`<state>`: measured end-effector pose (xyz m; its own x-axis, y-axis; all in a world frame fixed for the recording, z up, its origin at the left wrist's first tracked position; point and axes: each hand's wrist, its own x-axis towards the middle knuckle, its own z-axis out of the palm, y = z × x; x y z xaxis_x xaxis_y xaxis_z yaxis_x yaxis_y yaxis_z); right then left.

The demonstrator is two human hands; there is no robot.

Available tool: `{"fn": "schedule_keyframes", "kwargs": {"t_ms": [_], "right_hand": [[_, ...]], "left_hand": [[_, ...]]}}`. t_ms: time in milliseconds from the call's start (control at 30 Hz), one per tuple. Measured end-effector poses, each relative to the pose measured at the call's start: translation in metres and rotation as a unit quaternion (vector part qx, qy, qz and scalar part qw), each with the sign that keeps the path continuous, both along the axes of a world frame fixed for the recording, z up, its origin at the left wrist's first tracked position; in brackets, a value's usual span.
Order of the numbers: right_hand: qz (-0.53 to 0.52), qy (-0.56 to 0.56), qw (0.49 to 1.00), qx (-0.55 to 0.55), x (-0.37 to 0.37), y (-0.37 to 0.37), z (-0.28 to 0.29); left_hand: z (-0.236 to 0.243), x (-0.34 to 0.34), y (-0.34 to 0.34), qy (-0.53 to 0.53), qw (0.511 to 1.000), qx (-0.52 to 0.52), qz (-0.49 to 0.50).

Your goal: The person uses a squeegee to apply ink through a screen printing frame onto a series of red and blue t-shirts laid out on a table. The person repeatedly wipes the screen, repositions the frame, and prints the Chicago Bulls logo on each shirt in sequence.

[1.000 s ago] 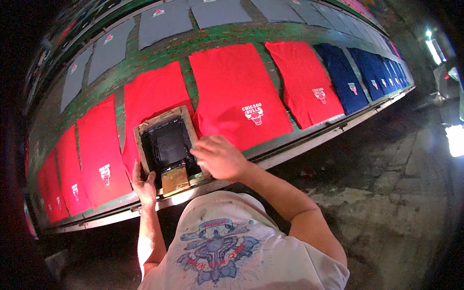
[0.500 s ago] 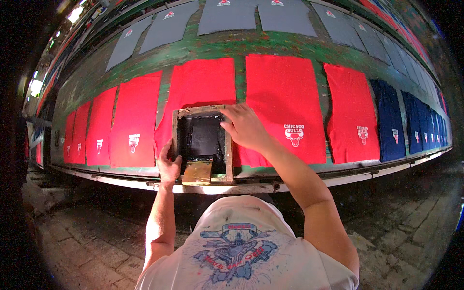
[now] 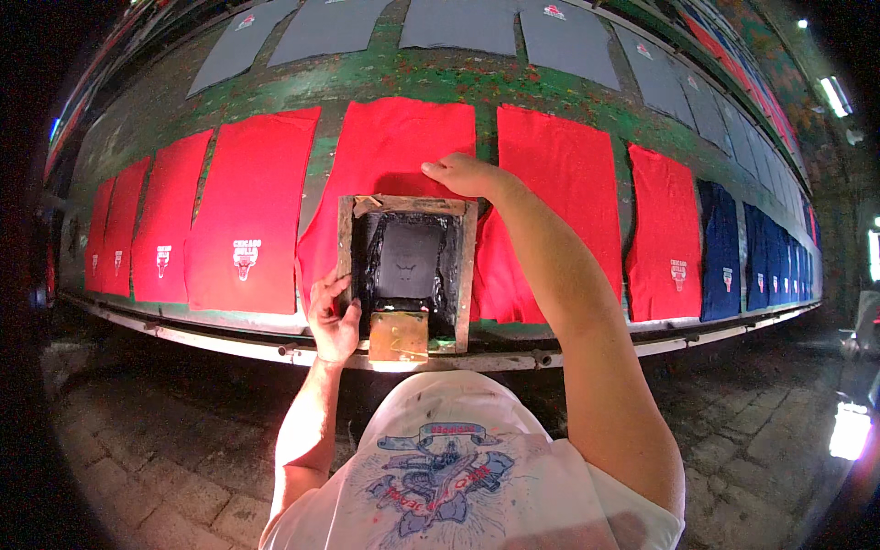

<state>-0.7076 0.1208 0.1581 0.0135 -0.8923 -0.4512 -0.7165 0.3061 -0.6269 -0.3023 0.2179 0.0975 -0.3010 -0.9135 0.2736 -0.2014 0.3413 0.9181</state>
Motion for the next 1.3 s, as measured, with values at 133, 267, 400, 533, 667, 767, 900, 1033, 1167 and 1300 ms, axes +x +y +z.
{"fn": "schedule_keyframes", "kwargs": {"t_ms": [133,267,400,533,667,767,900,1033,1167,1300], "right_hand": [[-0.034,-0.072,0.997,0.021,-0.003,-0.001,0.001],[-0.128,-0.18,0.973,-0.062,-0.013,0.025,0.006],[-0.27,-0.2,0.908,-0.248,-0.025,0.097,0.02],[-0.223,-0.21,0.924,-0.23,0.026,0.198,0.021],[-0.233,-0.364,0.889,-0.151,0.093,0.263,0.026],[-0.251,-0.425,0.847,-0.198,0.104,0.286,0.025],[-0.297,-0.451,0.797,-0.271,0.064,0.318,0.014],[-0.383,-0.421,0.775,-0.274,0.003,0.377,0.007],[-0.414,-0.374,0.774,-0.3,-0.046,0.429,-0.005],[-0.435,-0.375,0.768,-0.283,-0.081,0.461,-0.013]], "left_hand": [[0.01,-0.001,0.003,0.111,0.99,0.083,-0.01],[0.01,0.005,0.0,0.176,0.967,0.184,-0.026],[0.007,0.019,-0.009,0.217,0.951,0.221,0.007],[0.009,0.034,-0.025,0.237,0.948,0.211,0.009],[0.018,0.027,-0.027,0.236,0.945,0.226,0.032],[0.027,-0.003,-0.013,0.2,0.962,0.187,0.003],[0.037,-0.078,0.026,0.169,0.97,0.175,0.013],[0.043,-0.164,0.084,0.179,0.967,0.18,-0.012],[0.034,-0.233,0.13,0.171,0.965,0.193,-0.043],[0.02,-0.271,0.158,0.097,0.989,0.087,-0.064]]}}
